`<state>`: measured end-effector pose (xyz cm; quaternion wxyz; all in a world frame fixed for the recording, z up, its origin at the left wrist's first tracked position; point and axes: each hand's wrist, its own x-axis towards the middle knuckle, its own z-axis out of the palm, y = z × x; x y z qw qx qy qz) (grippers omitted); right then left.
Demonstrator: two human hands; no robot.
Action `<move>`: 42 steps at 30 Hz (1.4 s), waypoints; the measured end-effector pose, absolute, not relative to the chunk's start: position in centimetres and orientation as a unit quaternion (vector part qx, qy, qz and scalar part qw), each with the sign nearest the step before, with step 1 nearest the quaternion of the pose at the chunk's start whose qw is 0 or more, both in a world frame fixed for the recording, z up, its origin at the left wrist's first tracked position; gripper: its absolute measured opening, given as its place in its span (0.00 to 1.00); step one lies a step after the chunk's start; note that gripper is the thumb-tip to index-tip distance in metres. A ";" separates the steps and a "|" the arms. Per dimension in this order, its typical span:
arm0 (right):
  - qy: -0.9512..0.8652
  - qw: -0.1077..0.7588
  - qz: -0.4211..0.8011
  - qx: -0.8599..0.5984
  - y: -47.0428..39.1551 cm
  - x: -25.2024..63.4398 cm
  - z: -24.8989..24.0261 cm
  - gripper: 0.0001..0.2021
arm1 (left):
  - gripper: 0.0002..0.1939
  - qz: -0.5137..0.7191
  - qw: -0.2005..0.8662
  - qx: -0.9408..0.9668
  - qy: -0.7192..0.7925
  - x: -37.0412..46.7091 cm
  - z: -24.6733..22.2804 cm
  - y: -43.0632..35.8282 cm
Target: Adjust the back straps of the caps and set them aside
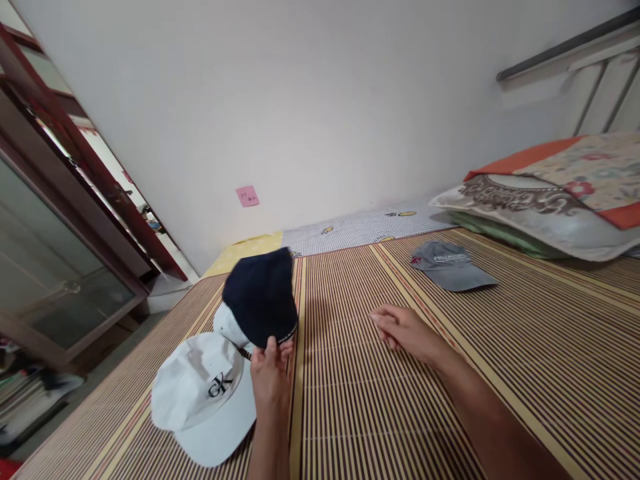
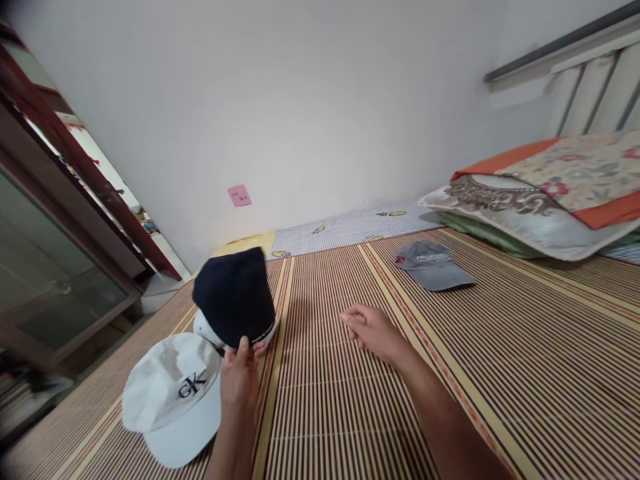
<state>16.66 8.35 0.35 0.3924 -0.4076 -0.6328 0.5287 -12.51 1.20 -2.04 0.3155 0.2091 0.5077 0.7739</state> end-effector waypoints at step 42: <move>-0.067 0.774 0.522 -0.351 17.8 29.3 -8.9 0.08 | 0.06 0.627 0.614 0.098 0.469 -6.6 -3.5 0.8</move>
